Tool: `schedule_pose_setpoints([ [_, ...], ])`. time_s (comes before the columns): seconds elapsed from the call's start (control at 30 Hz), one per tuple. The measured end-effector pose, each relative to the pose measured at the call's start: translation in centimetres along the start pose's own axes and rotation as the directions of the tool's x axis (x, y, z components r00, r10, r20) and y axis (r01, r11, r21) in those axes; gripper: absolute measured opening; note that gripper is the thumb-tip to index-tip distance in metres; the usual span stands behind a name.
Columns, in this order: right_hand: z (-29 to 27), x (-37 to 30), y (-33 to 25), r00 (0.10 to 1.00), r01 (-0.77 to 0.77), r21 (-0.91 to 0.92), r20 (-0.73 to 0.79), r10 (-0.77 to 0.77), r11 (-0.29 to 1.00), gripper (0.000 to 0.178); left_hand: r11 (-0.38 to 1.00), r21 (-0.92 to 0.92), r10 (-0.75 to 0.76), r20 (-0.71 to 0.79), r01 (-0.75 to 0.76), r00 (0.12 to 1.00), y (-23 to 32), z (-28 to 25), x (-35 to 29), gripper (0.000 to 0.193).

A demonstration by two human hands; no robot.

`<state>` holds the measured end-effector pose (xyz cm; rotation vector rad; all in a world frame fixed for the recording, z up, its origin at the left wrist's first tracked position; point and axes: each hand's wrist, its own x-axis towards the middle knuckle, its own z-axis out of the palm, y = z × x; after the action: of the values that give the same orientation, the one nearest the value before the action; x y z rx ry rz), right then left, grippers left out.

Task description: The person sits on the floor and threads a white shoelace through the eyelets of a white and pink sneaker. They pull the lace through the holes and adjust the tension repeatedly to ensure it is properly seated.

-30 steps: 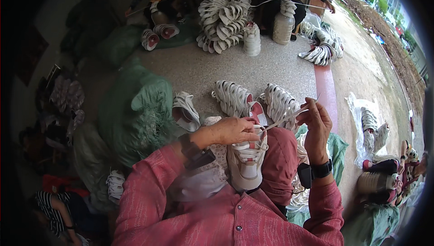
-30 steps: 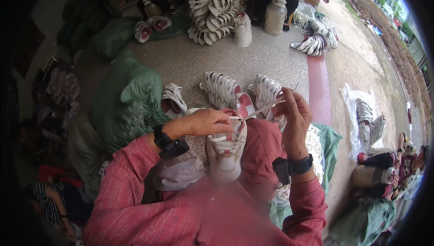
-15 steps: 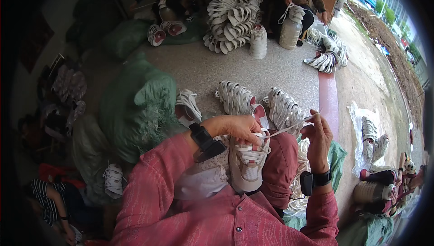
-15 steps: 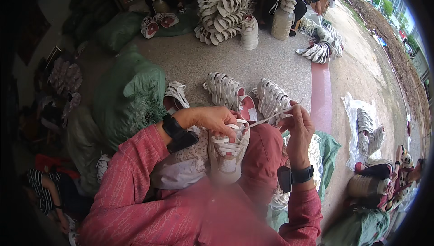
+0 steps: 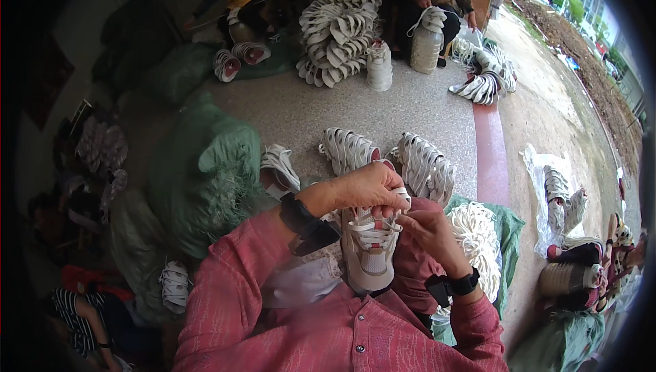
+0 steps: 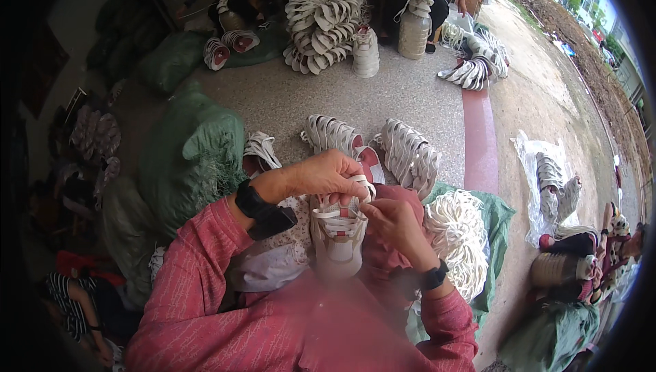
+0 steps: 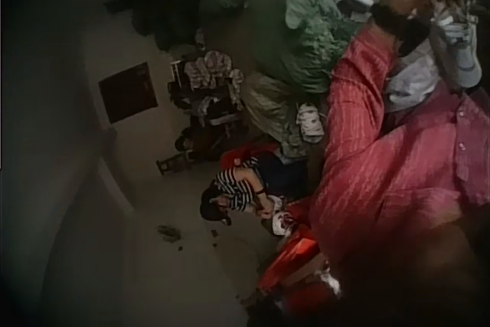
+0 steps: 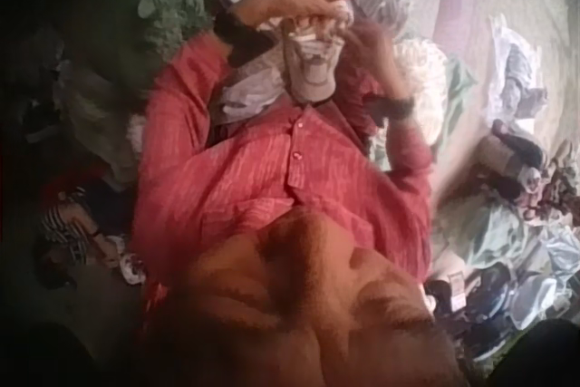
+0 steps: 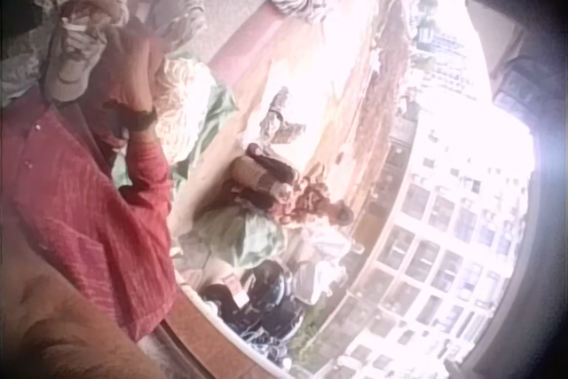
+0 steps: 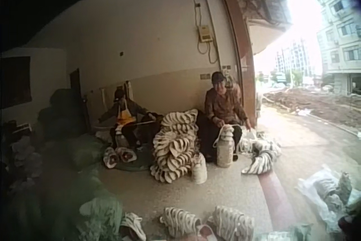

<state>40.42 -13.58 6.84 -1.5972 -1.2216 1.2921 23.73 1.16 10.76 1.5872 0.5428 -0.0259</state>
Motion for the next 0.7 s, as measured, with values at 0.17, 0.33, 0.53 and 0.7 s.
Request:
schedule_pose_setpoints([
  [0.17,3.1,1.1,0.5,0.961,0.270,0.169,0.013,-0.276,0.948,0.016,0.997,0.066,0.034,-0.024,-0.032,0.999,0.5,0.2,0.1,0.019],
  [0.33,4.2,1.5,0.1,0.984,0.157,0.191,0.056,-0.170,0.969,0.014,0.978,0.186,0.100,-0.031,-0.093,0.994,1.4,0.6,-0.2,0.019],
  [0.53,0.7,2.1,0.0,0.977,0.215,0.303,-0.065,-0.205,0.928,0.013,0.977,0.199,0.092,-0.094,-0.072,0.991,1.9,-0.2,-1.6,0.019],
  [0.7,-1.7,4.2,1.2,0.955,0.296,0.184,-0.087,-0.284,0.937,0.018,0.974,0.213,0.093,-0.058,-0.079,0.994,2.5,-0.2,-1.5,0.019],
])
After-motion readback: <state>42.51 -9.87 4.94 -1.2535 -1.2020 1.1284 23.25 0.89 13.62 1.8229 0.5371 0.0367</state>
